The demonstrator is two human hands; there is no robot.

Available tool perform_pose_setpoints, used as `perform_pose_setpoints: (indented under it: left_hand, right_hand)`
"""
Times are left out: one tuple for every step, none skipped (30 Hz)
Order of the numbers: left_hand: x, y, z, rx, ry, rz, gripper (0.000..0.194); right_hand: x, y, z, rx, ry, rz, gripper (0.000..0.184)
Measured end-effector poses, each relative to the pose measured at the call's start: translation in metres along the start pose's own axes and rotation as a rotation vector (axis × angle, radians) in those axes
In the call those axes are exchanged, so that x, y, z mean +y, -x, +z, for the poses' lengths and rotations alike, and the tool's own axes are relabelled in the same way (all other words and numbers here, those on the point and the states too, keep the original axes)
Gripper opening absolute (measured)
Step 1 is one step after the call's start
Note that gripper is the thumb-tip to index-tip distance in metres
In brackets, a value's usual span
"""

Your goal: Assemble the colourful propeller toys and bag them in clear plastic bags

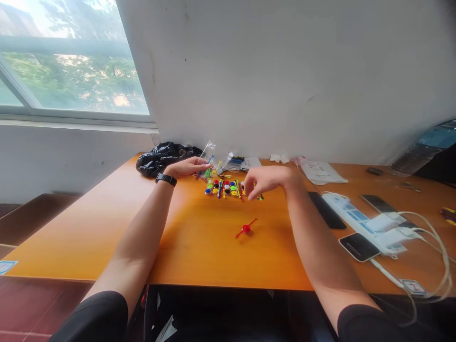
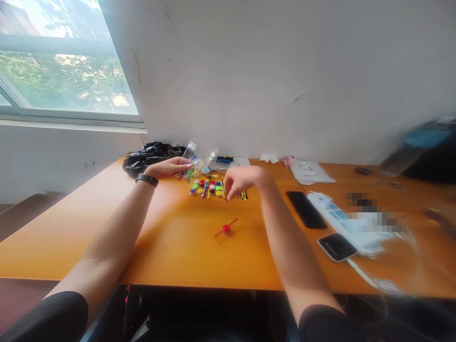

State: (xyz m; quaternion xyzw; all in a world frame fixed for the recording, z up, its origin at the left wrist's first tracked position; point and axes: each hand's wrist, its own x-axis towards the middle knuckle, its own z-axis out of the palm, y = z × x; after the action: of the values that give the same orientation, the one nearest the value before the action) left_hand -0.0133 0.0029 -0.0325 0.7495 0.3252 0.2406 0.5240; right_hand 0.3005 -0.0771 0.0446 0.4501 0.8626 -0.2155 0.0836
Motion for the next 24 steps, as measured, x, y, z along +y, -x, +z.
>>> perform_pose_setpoints:
  left_hand:
    - [0.0,0.002,-0.002,0.017,0.01,0.008,0.056]
    - [0.001,0.003,-0.003,0.032,0.021,0.014,0.055]
    - [0.002,0.004,-0.003,0.043,0.03,0.014,0.055]
    - [0.003,0.005,-0.003,0.055,0.031,0.011,0.056]
    - [0.003,0.005,-0.003,0.064,0.026,0.004,0.056]
    - [0.004,0.005,-0.002,0.074,0.017,-0.006,0.056]
    - [0.004,0.005,-0.002,0.084,0.008,-0.016,0.056]
    - [0.004,0.005,-0.001,0.095,0.001,-0.026,0.057]
    - [0.004,0.004,0.0,0.102,-0.003,-0.033,0.057]
    - [0.004,0.004,0.0,0.107,-0.002,-0.037,0.058]
    - [0.005,0.004,0.001,0.108,0.0,-0.039,0.059]
    - [0.005,0.004,0.001,0.108,0.001,-0.038,0.059]
    - [0.006,0.004,0.002,0.106,0.0,-0.038,0.06]
    - [0.007,0.004,0.002,0.102,-0.001,-0.039,0.061]
    - [0.008,0.003,0.003,0.099,-0.004,-0.041,0.062]
    - [0.009,0.003,0.003,0.097,-0.006,-0.043,0.063]
    - [0.009,0.003,0.003,0.094,-0.006,-0.044,0.063]
    - [0.01,0.002,0.003,0.092,-0.005,-0.044,0.064]
    - [0.01,0.002,0.003,0.091,-0.002,-0.043,0.064]
    - [0.01,0.001,0.003,0.09,0.003,-0.041,0.063]
    - [0.01,0.001,0.003,0.09,0.009,-0.039,0.063]
    - [0.01,0.0,0.004,0.089,0.014,-0.036,0.062]
    - [0.011,0.0,0.004,0.086,0.016,-0.031,0.061]
    - [0.013,0.0,0.005,0.079,0.017,-0.024,0.06]
  right_hand:
    - [-0.006,-0.007,0.007,-0.145,0.045,0.069,0.038]
    - [-0.013,-0.016,0.014,-0.319,0.086,0.152,0.049]
    - [-0.022,-0.025,0.023,-0.416,0.127,0.211,0.056]
    - [-0.031,-0.034,0.031,-0.48,0.152,0.264,0.059]
    - [-0.039,-0.041,0.04,-0.529,0.161,0.301,0.059]
    - [-0.047,-0.047,0.047,-0.582,0.168,0.331,0.057]
    - [-0.053,-0.052,0.054,-0.603,0.168,0.339,0.055]
    - [-0.058,-0.055,0.059,-0.61,0.159,0.33,0.053]
    - [-0.06,-0.056,0.062,-0.61,0.14,0.316,0.052]
    - [-0.06,-0.056,0.063,-0.599,0.115,0.299,0.052]
    - [-0.058,-0.056,0.063,-0.587,0.091,0.284,0.052]
    - [-0.054,-0.055,0.061,-0.58,0.069,0.276,0.052]
    - [-0.048,-0.053,0.058,-0.575,0.049,0.269,0.052]
    - [-0.041,-0.052,0.055,-0.571,0.033,0.264,0.054]
    - [-0.032,-0.05,0.051,-0.571,0.013,0.258,0.056]
    - [-0.023,-0.048,0.048,-0.572,-0.016,0.248,0.06]
    - [-0.014,-0.045,0.046,-0.563,-0.049,0.238,0.065]
    - [-0.004,-0.042,0.046,-0.56,-0.093,0.214,0.07]
    - [0.005,-0.038,0.048,-0.568,-0.133,0.181,0.074]
    - [0.014,-0.033,0.052,-0.572,-0.167,0.149,0.076]
    - [0.023,-0.028,0.057,-0.572,-0.208,0.108,0.076]
    - [0.03,-0.023,0.064,-0.562,-0.248,0.074,0.075]
    - [0.037,-0.017,0.071,-0.545,-0.287,0.046,0.072]
    - [0.042,-0.011,0.078,-0.515,-0.324,0.026,0.068]
